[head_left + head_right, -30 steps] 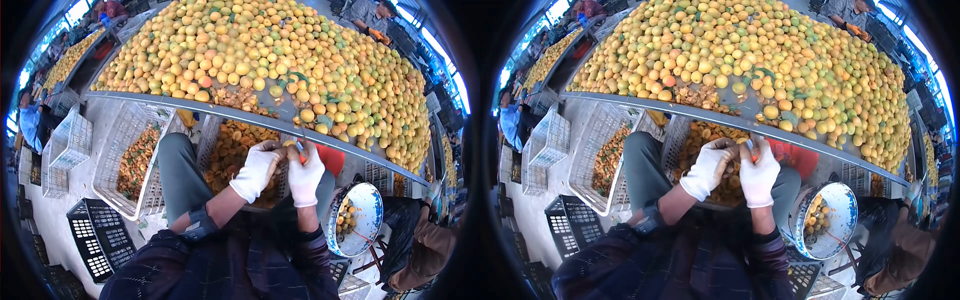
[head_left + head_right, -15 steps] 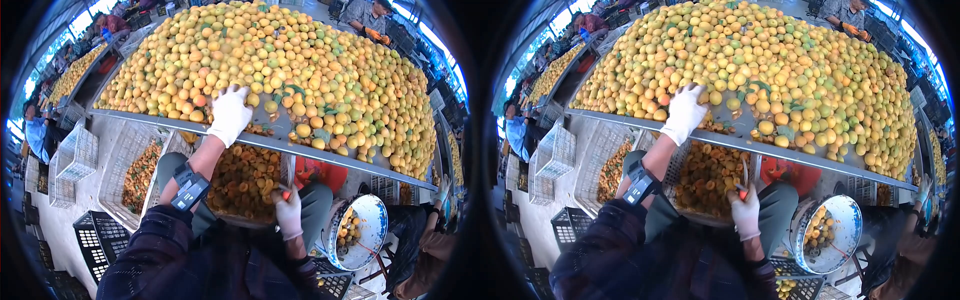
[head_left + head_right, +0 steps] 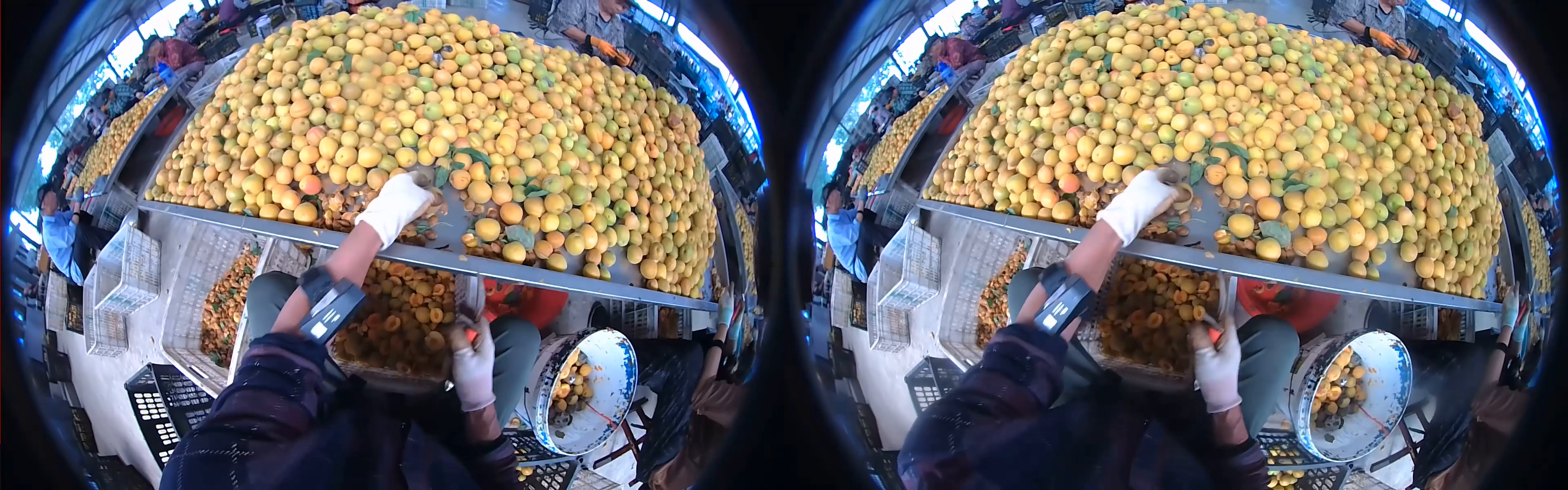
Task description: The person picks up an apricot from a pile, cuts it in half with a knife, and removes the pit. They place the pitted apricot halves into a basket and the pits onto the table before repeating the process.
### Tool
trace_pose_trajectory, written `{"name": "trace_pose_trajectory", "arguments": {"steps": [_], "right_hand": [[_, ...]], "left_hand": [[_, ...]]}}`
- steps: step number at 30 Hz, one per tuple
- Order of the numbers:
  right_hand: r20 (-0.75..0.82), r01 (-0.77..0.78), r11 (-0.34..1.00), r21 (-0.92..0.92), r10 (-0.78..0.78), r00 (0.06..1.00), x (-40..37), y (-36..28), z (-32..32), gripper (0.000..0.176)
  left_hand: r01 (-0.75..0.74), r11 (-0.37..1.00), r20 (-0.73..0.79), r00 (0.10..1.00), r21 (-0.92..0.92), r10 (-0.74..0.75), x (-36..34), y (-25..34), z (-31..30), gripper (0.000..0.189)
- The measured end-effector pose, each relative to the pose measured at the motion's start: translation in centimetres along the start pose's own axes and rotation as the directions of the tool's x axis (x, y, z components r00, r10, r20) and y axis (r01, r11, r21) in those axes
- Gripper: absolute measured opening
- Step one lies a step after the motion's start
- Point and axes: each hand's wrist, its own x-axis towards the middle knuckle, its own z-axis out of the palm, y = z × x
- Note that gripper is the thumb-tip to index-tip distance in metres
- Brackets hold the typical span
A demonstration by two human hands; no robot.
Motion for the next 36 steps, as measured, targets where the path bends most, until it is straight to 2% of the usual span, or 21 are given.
{"name": "trace_pose_trajectory", "arguments": {"steps": [1, 2, 3, 6, 8, 9, 10, 13, 16, 19, 22, 24, 25, 28, 30, 32, 34, 36], "right_hand": [[0.001, -0.008, 1.0, -0.016, 0.008, 1.0, 0.1, -1.7, 0.1, 0.033], [0.003, -0.015, 0.999, -0.034, 0.015, 1.0, 0.1, -3.6, 0.4, 0.034], [0.007, -0.027, 0.999, -0.023, 0.027, 1.0, 0.1, -5.2, 0.9, 0.035], [0.048, -0.003, 0.997, -0.074, 0.006, 0.999, 0.1, -7.4, 2.3, 0.033], [0.115, 0.294, 0.882, -0.37, -0.27, 0.956, 0.5, -6.5, 2.6, 0.029], [0.134, 0.391, 0.803, -0.451, -0.372, 0.919, 0.4, -6.6, 3.2, 0.027], [0.137, 0.39, 0.8, -0.455, -0.37, 0.919, 0.2, -6.8, 3.7, 0.027], [0.188, 0.462, 0.662, -0.59, -0.444, 0.876, -1.1, -7.3, 4.8, 0.026], [0.201, 0.463, 0.63, -0.624, -0.443, 0.874, -1.7, -6.9, 4.6, 0.026], [0.225, 0.426, 0.602, -0.676, -0.381, 0.897, -2.4, -7.2, 4.4, 0.025], [0.21, 0.416, 0.604, -0.679, -0.383, 0.899, -3.0, -6.8, 4.3, 0.027], [0.17, 0.43, 0.642, -0.635, -0.427, 0.888, -3.1, -6.4, 4.1, 0.028], [0.126, 0.445, 0.679, -0.584, -0.466, 0.876, -3.2, -6.3, 4.0, 0.029], [0.133, 0.426, 0.694, -0.58, -0.436, 0.89, -3.3, -6.6, 3.6, 0.031], [0.129, 0.415, 0.7, -0.58, -0.424, 0.896, -3.5, -7.0, 3.5, 0.03], [0.136, 0.41, 0.704, -0.58, -0.412, 0.901, -3.6, -7.1, 3.4, 0.029], [0.159, 0.394, 0.653, -0.647, -0.39, 0.907, -3.6, -7.1, 3.3, 0.029], [0.178, 0.399, 0.634, -0.662, -0.384, 0.906, -3.6, -7.1, 3.0, 0.029]], "left_hand": [[-0.028, 0.959, 0.045, 0.998, -0.283, 0.043, -0.7, -1.3, -0.3, 0.041], [-0.043, 0.838, 0.075, 0.992, -0.544, 0.099, -1.2, -2.7, -0.6, 0.038], [0.009, 0.744, 0.138, 0.984, -0.668, 0.111, -1.8, -3.6, -0.7, 0.035], [0.132, 0.421, 0.228, 0.956, -0.898, 0.186, -4.9, -6.1, 0.0, 0.031], [0.153, 0.245, 0.2, 0.964, -0.957, 0.177, -7.1, -7.2, 1.3, 0.032], [0.144, 0.201, 0.188, 0.958, -0.969, 0.217, -8.4, -7.5, 1.8, 0.032], [0.157, 0.18, 0.195, 0.957, -0.971, 0.215, -9.6, -7.5, 2.2, 0.032], [0.173, 0.122, 0.202, 0.934, -0.977, 0.293, -12.2, -7.7, 3.4, 0.035], [0.114, 0.088, 0.13, 0.97, -0.99, 0.207, -13.4, -7.9, 4.4, 0.034], [0.13, 0.03, 0.133, 0.978, -0.991, 0.161, -13.9, -8.1, 4.9, 0.036], [0.137, 0.072, 0.151, 0.956, -0.988, 0.25, -15.0, -7.5, 5.1, 0.039], [0.195, -0.027, 0.185, 0.959, -0.98, 0.217, -15.4, -7.1, 5.3, 0.037], [0.197, -0.028, 0.186, 0.959, -0.98, 0.214, -15.5, -7.1, 5.3, 0.037], [0.179, 0.028, 0.181, 0.963, -0.983, 0.198, -15.5, -7.2, 5.3, 0.035], [0.176, 0.043, 0.18, 0.927, -0.983, 0.329, -15.1, -7.8, 5.5, 0.04], [0.196, 0.049, 0.202, 0.93, -0.979, 0.309, -15.0, -7.9, 5.4, 0.04], [0.216, 0.056, 0.223, 0.932, -0.975, 0.286, -14.9, -8.0, 5.7, 0.04], [0.176, 0.093, 0.196, 0.928, -0.98, 0.317, -14.6, -8.2, 6.2, 0.039]]}}
